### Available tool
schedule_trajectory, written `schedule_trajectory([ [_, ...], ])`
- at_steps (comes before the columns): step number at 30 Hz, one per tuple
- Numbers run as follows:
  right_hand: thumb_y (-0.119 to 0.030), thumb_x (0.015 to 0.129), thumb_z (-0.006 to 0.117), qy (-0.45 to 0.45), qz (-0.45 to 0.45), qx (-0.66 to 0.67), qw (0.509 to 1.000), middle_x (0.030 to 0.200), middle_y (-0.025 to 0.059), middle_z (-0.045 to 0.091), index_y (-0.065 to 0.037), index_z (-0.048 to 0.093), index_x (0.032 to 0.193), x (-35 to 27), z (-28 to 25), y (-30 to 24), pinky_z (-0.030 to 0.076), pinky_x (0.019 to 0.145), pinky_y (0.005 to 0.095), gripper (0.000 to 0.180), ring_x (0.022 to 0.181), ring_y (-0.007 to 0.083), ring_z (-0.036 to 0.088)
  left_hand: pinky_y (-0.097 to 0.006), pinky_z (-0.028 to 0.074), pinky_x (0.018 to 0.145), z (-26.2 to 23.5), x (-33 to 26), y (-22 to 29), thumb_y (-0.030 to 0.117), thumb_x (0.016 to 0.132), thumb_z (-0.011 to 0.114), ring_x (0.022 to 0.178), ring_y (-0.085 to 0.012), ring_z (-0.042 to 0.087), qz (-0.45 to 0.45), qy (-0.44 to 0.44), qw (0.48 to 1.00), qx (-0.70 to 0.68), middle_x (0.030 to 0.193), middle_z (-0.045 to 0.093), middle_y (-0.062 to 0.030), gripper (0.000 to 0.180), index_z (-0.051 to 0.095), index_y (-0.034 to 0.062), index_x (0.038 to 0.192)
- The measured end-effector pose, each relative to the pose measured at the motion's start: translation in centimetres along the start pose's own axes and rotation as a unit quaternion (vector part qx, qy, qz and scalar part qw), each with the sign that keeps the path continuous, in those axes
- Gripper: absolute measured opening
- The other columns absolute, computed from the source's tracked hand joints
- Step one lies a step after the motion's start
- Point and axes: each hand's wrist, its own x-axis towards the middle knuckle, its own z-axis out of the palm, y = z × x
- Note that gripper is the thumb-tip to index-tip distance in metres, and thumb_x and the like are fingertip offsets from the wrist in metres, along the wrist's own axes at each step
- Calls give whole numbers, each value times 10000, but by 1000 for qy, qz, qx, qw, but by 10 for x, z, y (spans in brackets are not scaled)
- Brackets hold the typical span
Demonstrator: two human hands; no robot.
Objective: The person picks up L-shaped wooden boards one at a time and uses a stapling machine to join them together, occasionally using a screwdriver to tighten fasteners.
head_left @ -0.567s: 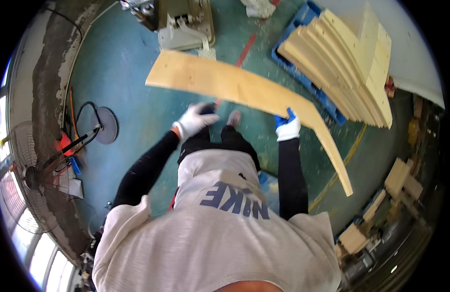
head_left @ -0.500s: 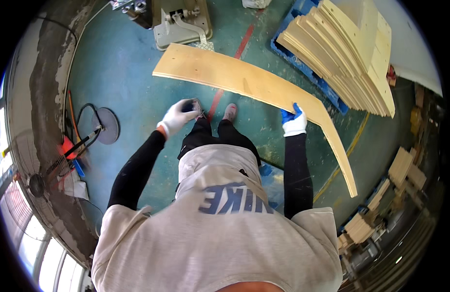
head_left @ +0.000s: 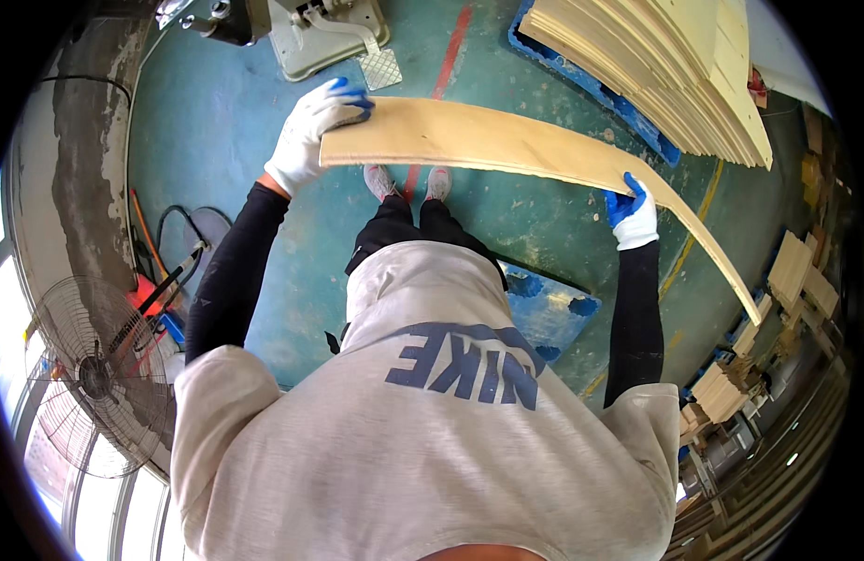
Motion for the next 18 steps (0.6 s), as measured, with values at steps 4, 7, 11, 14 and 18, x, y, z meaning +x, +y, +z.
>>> schedule_trajectory([
  [4, -265, 971, 657, -80, -46, 39, 995, 1032, 87, 698, -96, 646, 1128, -36, 1, -61, 602, 710, 320, 231, 913, 233, 691, -388, 563, 888, -21, 34, 59, 219, 757, 819, 980, -315, 711, 41, 104, 985, -132, 1021, 732, -137, 336, 705, 44, 1020],
  [7, -509, 1010, 563, -64, -235, 112, 963, 1311, 139, 584, -51, 510, 1388, -71, 6, -41, 542, 988, 449, 596, 1171, 312, 612, -259, 549, 740, -46, 54, 127, 133, 859, 806, 827, -105, 679, -167, 177, 922, -302, 945, 741, -68, 246, 703, -18, 1025],
  [11, -684, 872, 647, 139, 26, 375, 916, 1527, 91, 473, -117, 435, 1499, -66, 16, 48, 356, 1120, 644, 872, 1401, 365, 420, -220, 504, 725, -22, 52, 131, 195, 952, 725, 840, -55, 641, -360, 258, 809, -386, 982, 731, -28, 257, 701, -14, 1099],
  [14, -643, 881, 665, -172, -77, 311, 932, 1523, 91, 493, -110, 454, 1487, -28, 8, 78, 353, 1153, 505, 835, 1374, 304, 462, -225, 475, 752, 4, 9, 113, 216, 959, 724, 813, -41, 587, -414, 287, 758, -413, 963, 702, 21, 252, 711, 0, 1087],
  [18, -393, 1053, 511, -254, -89, 196, 943, 1370, 135, 613, -50, 576, 1359, -20, -4, 64, 420, 1102, 462, 464, 1271, 292, 560, -234, 410, 661, 17, -42, 80, 321, 988, 677, 721, -49, 474, -459, 205, 827, -251, 825, 608, 58, 282, 708, 41, 984],
])
